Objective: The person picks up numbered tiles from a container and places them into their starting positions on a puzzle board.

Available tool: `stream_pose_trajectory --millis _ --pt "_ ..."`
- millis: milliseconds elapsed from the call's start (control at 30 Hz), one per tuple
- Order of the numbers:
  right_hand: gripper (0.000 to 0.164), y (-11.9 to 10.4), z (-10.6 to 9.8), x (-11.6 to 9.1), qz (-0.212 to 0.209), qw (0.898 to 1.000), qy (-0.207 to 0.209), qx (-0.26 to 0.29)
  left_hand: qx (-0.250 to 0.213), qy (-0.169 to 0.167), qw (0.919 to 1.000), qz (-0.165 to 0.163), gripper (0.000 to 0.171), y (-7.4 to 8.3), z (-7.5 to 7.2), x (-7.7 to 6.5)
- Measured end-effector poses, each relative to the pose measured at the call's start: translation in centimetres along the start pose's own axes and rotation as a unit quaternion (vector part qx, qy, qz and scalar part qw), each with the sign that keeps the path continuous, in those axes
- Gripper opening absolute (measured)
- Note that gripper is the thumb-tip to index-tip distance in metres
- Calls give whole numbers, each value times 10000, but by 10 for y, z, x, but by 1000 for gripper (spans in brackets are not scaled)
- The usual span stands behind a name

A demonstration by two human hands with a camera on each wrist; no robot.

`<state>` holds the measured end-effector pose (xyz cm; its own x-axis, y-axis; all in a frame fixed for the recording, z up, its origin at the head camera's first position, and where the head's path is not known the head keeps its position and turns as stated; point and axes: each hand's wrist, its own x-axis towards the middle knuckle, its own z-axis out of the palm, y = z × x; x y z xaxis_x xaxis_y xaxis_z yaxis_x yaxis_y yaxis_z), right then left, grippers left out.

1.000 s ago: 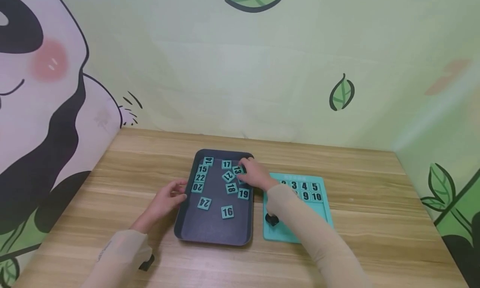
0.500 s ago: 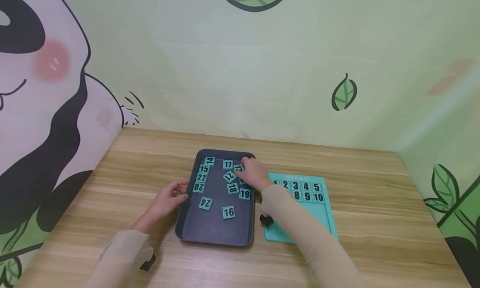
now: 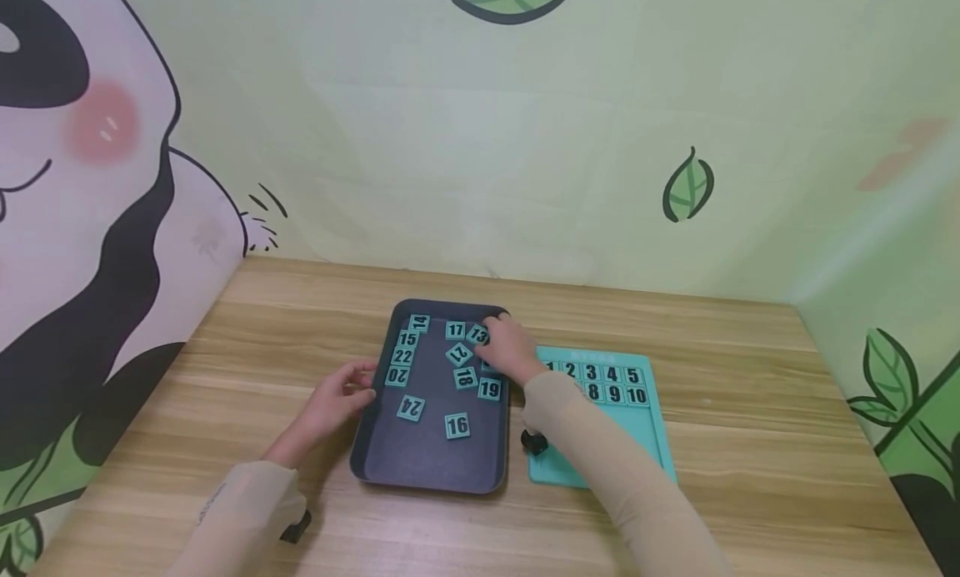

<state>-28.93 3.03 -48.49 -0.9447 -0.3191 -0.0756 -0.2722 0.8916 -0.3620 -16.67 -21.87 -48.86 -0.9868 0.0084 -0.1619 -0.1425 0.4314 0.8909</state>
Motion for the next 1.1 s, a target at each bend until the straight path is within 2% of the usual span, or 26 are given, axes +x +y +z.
stream_pose_trajectory --millis 300,600,833,1100 --pt "38 3 -3 -4 1 9998 61 177 -22 -10 10000 -10 42 0 3 1" --pt "32 4 -20 -10 -42 9967 442 672 78 -6 10000 -51 43 1 3 1" --pt "32 3 -43 -26 -282 9955 296 852 123 -41 9999 -70 44 0 1 0" --pt "32 17 -61 -51 -714 9906 64 1165 153 -71 9998 -96 44 1 0 1"
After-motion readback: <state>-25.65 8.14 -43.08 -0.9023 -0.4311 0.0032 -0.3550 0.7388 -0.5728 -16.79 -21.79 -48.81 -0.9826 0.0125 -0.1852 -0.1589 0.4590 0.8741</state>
